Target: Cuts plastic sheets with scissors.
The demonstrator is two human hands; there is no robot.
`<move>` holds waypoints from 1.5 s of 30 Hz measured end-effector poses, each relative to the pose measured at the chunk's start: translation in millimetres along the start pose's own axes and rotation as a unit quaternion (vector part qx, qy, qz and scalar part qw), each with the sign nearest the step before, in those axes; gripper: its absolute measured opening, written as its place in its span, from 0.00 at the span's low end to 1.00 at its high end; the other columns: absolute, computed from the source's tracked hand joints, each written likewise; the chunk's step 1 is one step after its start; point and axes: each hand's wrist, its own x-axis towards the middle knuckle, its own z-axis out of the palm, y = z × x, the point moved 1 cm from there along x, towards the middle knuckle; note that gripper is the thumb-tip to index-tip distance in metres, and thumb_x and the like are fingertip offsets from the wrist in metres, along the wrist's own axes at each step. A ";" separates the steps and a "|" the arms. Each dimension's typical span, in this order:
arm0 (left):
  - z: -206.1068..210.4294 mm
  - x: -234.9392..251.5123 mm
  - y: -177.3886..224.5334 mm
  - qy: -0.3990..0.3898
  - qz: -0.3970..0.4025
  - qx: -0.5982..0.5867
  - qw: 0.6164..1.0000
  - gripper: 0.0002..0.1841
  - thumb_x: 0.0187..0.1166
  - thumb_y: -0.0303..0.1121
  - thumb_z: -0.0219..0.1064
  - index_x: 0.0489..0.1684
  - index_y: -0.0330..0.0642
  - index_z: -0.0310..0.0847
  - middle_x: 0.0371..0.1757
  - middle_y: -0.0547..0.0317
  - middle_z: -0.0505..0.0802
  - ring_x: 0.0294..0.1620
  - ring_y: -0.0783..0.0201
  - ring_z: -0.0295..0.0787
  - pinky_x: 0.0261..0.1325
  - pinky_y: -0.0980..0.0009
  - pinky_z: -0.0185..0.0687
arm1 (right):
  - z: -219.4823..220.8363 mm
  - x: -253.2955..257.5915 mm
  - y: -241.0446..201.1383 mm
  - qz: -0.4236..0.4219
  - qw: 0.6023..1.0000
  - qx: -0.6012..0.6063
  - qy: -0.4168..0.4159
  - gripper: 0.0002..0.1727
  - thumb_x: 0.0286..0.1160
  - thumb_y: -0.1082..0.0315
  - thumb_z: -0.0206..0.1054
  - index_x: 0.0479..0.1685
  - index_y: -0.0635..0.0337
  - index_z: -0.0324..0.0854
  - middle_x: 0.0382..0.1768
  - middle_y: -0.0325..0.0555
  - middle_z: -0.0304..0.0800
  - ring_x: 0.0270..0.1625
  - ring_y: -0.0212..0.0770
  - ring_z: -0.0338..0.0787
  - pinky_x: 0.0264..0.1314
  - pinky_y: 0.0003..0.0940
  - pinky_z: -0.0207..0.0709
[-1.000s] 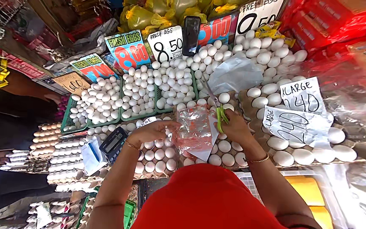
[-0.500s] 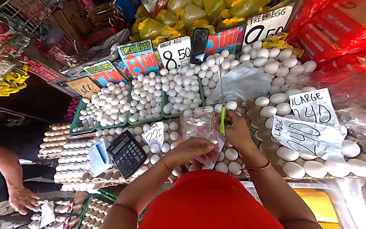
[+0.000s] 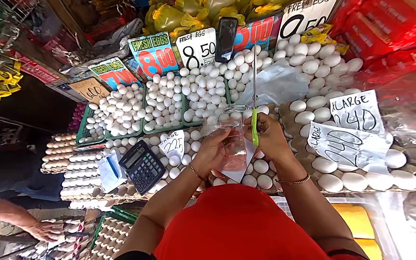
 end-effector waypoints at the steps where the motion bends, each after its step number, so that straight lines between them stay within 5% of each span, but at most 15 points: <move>1: 0.8 2.9 0.9 0.018 0.008 0.013 1.000 0.10 0.90 0.28 0.55 0.48 0.40 0.84 0.41 0.56 0.92 0.36 0.68 0.90 0.42 0.75 0.87 | -0.2 0.0 1.3 -0.002 1.000 0.003 0.003 0.17 0.61 0.81 0.75 0.48 0.61 0.79 0.30 0.38 0.86 0.28 0.26 0.83 0.32 0.21 0.79; 7: 2.3 18.3 8.1 0.076 0.073 0.055 0.993 0.04 0.85 0.30 0.66 0.50 0.43 0.82 0.40 0.58 0.91 0.30 0.72 0.86 0.32 0.80 0.82 | -13.3 -14.1 13.4 0.004 0.999 0.045 0.021 0.20 0.65 0.66 0.77 0.55 0.59 0.79 0.37 0.37 0.88 0.37 0.27 0.88 0.41 0.23 0.84; 11: 5.9 22.8 17.8 0.099 0.113 0.118 0.982 0.05 0.84 0.39 0.68 0.49 0.53 0.82 0.39 0.68 0.92 0.34 0.78 0.87 0.37 0.83 0.82 | -20.8 -43.2 23.7 0.013 0.977 0.168 -0.129 0.31 0.69 0.38 0.74 0.54 0.56 0.78 0.38 0.34 0.92 0.42 0.31 0.91 0.48 0.28 0.86; 13: 11.1 26.5 23.5 0.110 0.132 0.135 0.976 0.06 0.85 0.42 0.67 0.48 0.53 0.84 0.39 0.69 0.93 0.34 0.78 0.87 0.38 0.83 0.82 | -18.8 -58.6 31.7 0.026 0.942 0.249 -0.222 0.35 0.69 0.32 0.70 0.56 0.55 0.80 0.40 0.36 0.92 0.44 0.33 0.91 0.51 0.30 0.86; 20: 35.7 36.7 36.7 0.135 0.158 0.121 0.971 0.08 0.88 0.41 0.64 0.53 0.51 0.81 0.44 0.67 0.95 0.38 0.78 0.91 0.42 0.83 0.84 | 2.4 -79.2 45.7 0.073 0.852 0.384 -0.347 0.32 0.74 0.34 0.67 0.60 0.54 0.80 0.44 0.42 0.92 0.47 0.36 0.91 0.54 0.29 0.84; 26: 40.6 53.5 38.0 0.138 0.179 0.023 0.974 0.06 0.87 0.32 0.63 0.48 0.39 0.82 0.41 0.57 0.95 0.39 0.69 0.93 0.45 0.76 0.88 | 4.4 -71.3 46.3 0.082 0.848 0.409 -0.327 0.32 0.74 0.35 0.68 0.59 0.55 0.81 0.44 0.44 0.92 0.46 0.36 0.92 0.51 0.29 0.85; 30: 42.2 38.1 43.4 0.134 0.167 0.085 0.973 0.09 0.88 0.42 0.63 0.54 0.51 0.82 0.45 0.67 0.95 0.40 0.77 0.91 0.44 0.82 0.85 | 2.0 -71.0 45.3 0.079 0.841 0.419 -0.334 0.33 0.74 0.34 0.67 0.60 0.55 0.82 0.44 0.45 0.92 0.47 0.36 0.92 0.53 0.28 0.85; 37: 41.1 38.9 46.8 0.138 0.171 0.084 0.972 0.10 0.89 0.43 0.62 0.59 0.53 0.81 0.49 0.68 0.94 0.42 0.78 0.91 0.44 0.84 0.84 | 2.9 -71.1 43.0 0.070 0.835 0.428 -0.340 0.33 0.75 0.35 0.66 0.60 0.55 0.82 0.45 0.45 0.92 0.47 0.36 0.92 0.54 0.28 0.84; 41: 41.5 39.4 40.8 0.118 0.169 0.071 0.976 0.10 0.87 0.43 0.65 0.56 0.52 0.83 0.50 0.67 0.94 0.43 0.77 0.91 0.47 0.82 0.84 | 4.5 -67.2 42.3 0.062 0.834 0.440 -0.328 0.32 0.75 0.36 0.67 0.61 0.56 0.82 0.45 0.45 0.91 0.47 0.37 0.91 0.53 0.29 0.84; 45: 37.9 44.3 30.1 0.097 0.185 0.004 0.978 0.07 0.86 0.31 0.65 0.54 0.44 0.84 0.44 0.60 0.94 0.40 0.70 0.92 0.49 0.76 0.88 | 8.6 -63.6 34.2 0.045 0.844 0.452 -0.285 0.34 0.74 0.33 0.65 0.58 0.56 0.84 0.45 0.45 0.92 0.48 0.37 0.91 0.56 0.30 0.83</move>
